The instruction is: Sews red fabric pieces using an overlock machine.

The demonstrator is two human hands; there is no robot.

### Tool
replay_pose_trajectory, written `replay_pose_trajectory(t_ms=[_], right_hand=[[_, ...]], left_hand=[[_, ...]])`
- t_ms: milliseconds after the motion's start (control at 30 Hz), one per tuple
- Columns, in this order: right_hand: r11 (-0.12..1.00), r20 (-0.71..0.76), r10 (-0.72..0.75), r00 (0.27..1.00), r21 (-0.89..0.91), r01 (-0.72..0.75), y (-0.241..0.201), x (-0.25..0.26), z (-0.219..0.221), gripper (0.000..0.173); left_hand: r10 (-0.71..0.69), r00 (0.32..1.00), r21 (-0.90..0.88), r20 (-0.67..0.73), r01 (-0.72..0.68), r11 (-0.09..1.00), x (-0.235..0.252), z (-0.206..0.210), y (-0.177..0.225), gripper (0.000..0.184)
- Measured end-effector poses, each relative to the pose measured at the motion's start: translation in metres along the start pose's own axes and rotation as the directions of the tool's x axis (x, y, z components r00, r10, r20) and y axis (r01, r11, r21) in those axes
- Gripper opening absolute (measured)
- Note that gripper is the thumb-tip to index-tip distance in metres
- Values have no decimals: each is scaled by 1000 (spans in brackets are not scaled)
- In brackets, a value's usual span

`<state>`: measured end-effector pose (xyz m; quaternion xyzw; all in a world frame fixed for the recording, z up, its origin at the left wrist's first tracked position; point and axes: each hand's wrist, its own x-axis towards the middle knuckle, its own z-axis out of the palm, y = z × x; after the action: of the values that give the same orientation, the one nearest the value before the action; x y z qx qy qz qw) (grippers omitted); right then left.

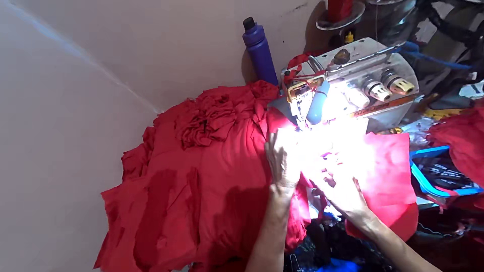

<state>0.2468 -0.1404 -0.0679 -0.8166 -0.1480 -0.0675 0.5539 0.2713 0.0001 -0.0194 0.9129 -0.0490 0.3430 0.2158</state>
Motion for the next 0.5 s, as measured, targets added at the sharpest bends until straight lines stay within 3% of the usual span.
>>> replay_pose_trajectory(t_ms=[100,333,500], right_hand=[[1000,-25,-12,1000,19,13,-3,-13,-6,36],[987,-106,16,994,158,1,-3,-8,-6,25],[970,-116,29,993,242,0,-4,12,-4,30]], left_hand=[[56,996,100,-71,-49,994,-22,9,11,11],[-73,994,49,-77,76,996,-30,17,25,18],[-174,985,79,-13,174,981,-19,18,26,20]])
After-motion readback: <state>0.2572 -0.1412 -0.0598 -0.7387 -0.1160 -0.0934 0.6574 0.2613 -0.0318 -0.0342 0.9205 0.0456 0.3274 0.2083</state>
